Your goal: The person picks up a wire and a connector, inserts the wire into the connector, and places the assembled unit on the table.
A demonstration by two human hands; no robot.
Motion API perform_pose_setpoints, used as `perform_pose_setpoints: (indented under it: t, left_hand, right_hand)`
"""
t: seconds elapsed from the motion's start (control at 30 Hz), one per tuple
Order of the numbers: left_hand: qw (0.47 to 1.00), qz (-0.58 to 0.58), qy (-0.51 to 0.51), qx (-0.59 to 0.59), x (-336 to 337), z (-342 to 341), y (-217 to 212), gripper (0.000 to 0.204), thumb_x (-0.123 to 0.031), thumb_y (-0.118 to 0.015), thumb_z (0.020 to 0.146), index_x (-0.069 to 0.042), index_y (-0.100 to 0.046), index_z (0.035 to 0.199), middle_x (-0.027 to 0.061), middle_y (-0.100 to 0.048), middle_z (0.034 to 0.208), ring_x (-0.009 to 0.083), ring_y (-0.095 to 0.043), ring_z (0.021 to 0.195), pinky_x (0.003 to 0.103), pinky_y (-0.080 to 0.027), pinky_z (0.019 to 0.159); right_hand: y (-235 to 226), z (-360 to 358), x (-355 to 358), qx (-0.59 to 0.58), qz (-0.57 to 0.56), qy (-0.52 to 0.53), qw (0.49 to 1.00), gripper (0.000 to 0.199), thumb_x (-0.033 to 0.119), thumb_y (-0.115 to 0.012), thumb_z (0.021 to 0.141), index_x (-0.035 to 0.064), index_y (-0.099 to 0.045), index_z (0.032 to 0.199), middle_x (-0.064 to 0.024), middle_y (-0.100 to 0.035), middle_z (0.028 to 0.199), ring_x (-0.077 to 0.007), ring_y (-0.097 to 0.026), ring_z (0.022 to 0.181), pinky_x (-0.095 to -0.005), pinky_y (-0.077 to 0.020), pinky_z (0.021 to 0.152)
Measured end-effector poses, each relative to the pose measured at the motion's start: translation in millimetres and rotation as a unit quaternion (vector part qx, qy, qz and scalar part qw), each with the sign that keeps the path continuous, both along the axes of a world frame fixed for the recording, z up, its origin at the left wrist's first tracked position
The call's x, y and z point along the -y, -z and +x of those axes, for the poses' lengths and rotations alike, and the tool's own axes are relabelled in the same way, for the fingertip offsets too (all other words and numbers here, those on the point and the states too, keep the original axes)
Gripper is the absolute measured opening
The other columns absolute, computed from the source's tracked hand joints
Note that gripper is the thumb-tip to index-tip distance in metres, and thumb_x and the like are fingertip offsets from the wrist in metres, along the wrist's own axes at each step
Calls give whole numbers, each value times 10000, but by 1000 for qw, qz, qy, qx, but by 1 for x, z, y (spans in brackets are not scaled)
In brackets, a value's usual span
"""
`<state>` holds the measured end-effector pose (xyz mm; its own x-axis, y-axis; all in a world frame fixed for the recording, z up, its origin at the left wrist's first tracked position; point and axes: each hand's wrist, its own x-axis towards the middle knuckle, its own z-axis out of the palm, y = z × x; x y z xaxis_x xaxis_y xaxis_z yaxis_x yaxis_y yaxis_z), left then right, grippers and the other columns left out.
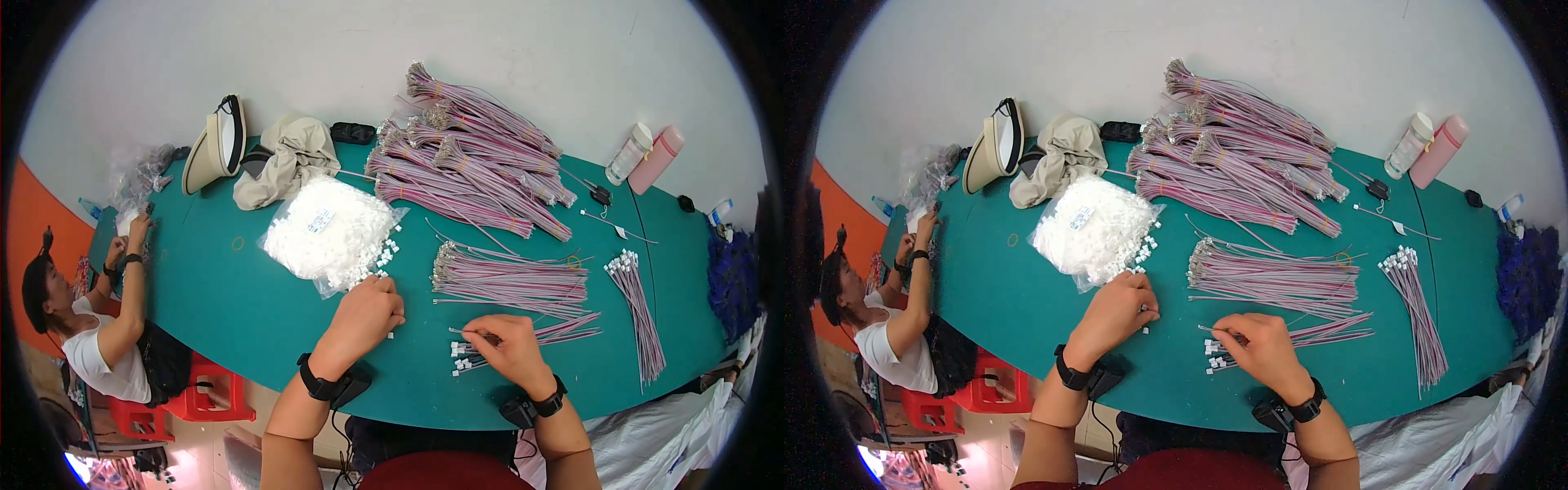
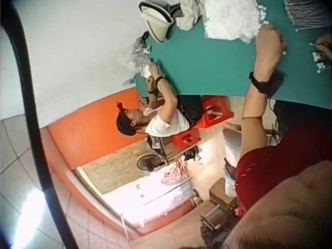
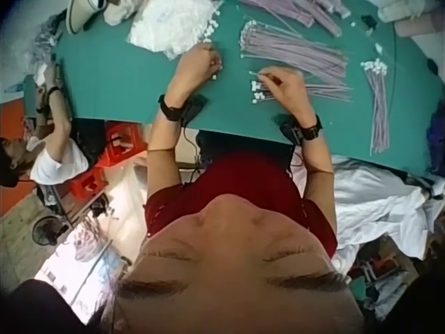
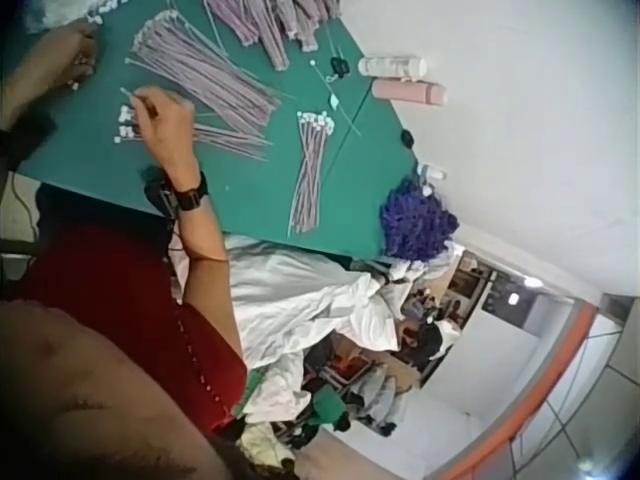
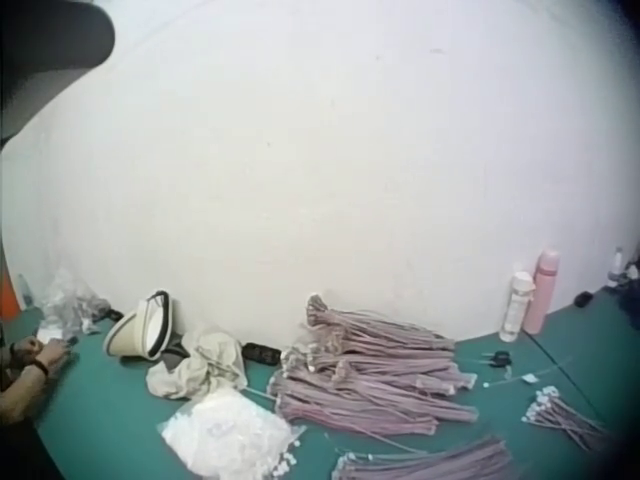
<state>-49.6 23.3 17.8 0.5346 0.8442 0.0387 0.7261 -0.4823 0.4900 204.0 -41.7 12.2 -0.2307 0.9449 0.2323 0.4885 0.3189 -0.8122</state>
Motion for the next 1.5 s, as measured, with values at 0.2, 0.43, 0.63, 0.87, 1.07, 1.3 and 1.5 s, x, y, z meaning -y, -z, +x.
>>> perform_pose_setpoints:
  t: [0.2,0.43,0.63,0.87,1.07,1.3,1.5]
  left_hand:
    - [874,-313,-79,363,1,18,-3,122,-122,-697,892,-19,-689,957,81,-710,900,168,-659,801,293,-533,719]
    - [751,-419,-89,502,11,37,20,207,-125,-606,972,20,-671,1105,119,-717,940,147,-672,818,272,-549,736]
    - [742,-445,-85,493,13,44,22,200,-109,-609,966,17,-676,1106,108,-713,934,143,-665,818,260,-548,745]
    - [805,-358,-87,465,14,43,31,193,-115,-661,936,15,-696,1074,79,-708,911,116,-652,807,255,-540,718]
    - [750,-418,-97,503,16,44,26,181,-96,-667,928,14,-698,1068,76,-705,908,115,-655,808,248,-542,716]
    - [736,-439,-92,507,16,45,24,167,-81,-660,929,17,-693,1060,89,-707,906,126,-671,804,239,-545,715]
    - [741,-435,-86,505,17,46,24,149,-68,-674,915,16,-696,1035,88,-709,904,130,-676,808,239,-541,707]
  right_hand:
    - [-2,2,0,-46,-17,15,999,80,43,-726,831,1,-710,897,-83,-695,770,-124,-626,599,-241,-465,516]
    - [-3,-4,1,-135,-33,60,988,77,21,-713,837,-26,-704,896,-71,-710,776,-102,-656,663,-220,-472,538]
    - [-2,-3,3,-116,-48,93,988,74,16,-717,837,-22,-718,900,-55,-698,726,-65,-619,625,-202,-458,538]
    - [-2,-5,3,-111,-33,93,989,85,15,-723,831,-15,-726,911,-46,-695,720,-42,-592,616,-192,-438,529]
    - [2,-7,2,-140,-15,91,986,90,29,-742,822,-11,-720,900,-68,-696,749,-59,-525,554,-219,-398,489]
    - [-2,-6,2,-119,-10,86,989,93,20,-735,822,-7,-720,909,-66,-701,772,-67,-531,558,-220,-401,493]
    - [-1,-7,2,-120,-8,80,989,96,24,-734,820,-3,-722,912,-62,-701,765,-68,-526,549,-221,-400,489]
